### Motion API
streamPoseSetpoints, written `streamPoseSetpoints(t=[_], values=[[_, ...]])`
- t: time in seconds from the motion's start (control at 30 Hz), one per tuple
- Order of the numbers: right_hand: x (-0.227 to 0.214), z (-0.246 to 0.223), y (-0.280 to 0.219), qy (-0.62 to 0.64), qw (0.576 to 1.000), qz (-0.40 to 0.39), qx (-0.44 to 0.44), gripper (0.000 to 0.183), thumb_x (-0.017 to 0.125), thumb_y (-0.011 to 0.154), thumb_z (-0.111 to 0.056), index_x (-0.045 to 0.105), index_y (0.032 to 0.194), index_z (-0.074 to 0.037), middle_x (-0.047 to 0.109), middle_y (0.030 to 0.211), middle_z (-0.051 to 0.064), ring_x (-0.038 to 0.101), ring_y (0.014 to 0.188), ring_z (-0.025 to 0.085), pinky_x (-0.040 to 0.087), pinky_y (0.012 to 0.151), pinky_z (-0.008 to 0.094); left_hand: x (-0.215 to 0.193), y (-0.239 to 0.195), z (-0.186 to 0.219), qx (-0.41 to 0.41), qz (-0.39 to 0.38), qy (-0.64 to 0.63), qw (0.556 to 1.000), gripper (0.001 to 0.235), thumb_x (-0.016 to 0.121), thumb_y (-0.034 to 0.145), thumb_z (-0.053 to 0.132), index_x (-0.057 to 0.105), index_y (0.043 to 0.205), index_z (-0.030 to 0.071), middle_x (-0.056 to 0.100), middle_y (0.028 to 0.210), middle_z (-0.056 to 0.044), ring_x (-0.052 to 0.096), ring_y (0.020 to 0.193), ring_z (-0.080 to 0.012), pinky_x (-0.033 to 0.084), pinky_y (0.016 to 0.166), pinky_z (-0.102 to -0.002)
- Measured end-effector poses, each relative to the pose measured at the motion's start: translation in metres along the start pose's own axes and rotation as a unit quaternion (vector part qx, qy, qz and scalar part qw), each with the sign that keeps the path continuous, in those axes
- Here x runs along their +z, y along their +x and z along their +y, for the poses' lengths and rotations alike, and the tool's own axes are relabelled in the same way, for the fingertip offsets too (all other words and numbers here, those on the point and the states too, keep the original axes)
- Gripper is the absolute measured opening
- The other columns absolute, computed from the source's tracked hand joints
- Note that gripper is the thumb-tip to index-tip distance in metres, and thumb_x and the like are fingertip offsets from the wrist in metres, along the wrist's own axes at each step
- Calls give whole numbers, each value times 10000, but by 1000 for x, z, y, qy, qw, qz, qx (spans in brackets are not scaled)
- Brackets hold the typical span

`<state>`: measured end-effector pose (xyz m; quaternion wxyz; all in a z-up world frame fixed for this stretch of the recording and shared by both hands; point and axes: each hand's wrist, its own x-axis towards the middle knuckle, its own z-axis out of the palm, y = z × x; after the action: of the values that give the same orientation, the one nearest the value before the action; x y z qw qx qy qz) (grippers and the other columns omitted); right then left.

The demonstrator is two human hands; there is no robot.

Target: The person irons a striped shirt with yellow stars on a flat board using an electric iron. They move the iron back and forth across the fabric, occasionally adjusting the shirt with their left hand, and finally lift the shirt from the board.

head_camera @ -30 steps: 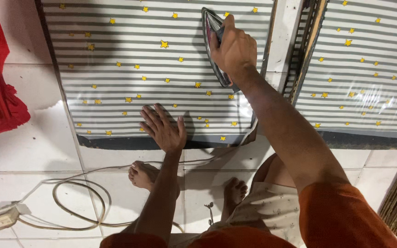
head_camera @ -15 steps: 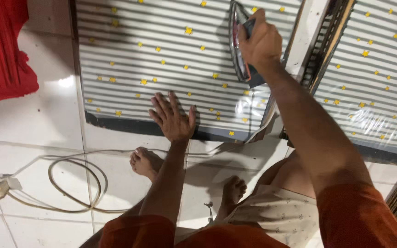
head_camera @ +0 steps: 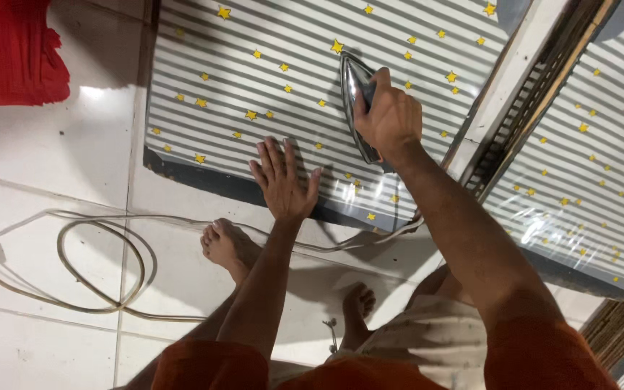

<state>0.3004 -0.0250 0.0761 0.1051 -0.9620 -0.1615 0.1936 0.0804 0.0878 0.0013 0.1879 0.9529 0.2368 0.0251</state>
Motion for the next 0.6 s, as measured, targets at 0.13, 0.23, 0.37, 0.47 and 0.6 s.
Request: streamPoseSetpoints(t=[0.13,0.23,0.37,0.47,0.6], values=[[-2,1,4,18,1000,3,-1,352,570,1026,-395,510,1171,-80,721,765,140,685,630,393,522,585,539,-4,5,-11,19,36,-112,993,711,374,1105,533,101,1655,173,66,1727,-99,32,1624,-294,2,1328,-551],[-2,5,2,-10,999,37,-32,246,570,1009,-359,487,1093,-143,692,666,101,750,666,354,588,646,493,3,7,-25,-41,46,-31,998,788,465,1020,589,276,1615,107,171,1675,-221,102,1558,-402,34,1227,-599],[4,9,4,-7,999,35,-40,259,579,1010,-372,491,1091,-142,693,672,112,750,675,368,591,646,507,-6,8,-30,-83,30,69,994,802,500,1027,547,234,1627,87,111,1664,-291,37,1543,-467,-22,1197,-659],[7,10,6,-14,998,42,-42,267,593,998,-371,502,1098,-141,691,660,107,748,653,359,589,632,495,-5,10,-29,-81,36,80,993,795,504,1024,529,233,1627,88,117,1660,-296,47,1541,-469,-12,1189,-665],[10,14,6,-19,998,33,-51,274,576,1006,-385,502,1112,-143,675,640,91,737,614,337,594,615,467,-5,10,-28,-75,58,99,990,798,527,990,501,274,1616,75,153,1653,-298,90,1538,-476,22,1191,-661]])
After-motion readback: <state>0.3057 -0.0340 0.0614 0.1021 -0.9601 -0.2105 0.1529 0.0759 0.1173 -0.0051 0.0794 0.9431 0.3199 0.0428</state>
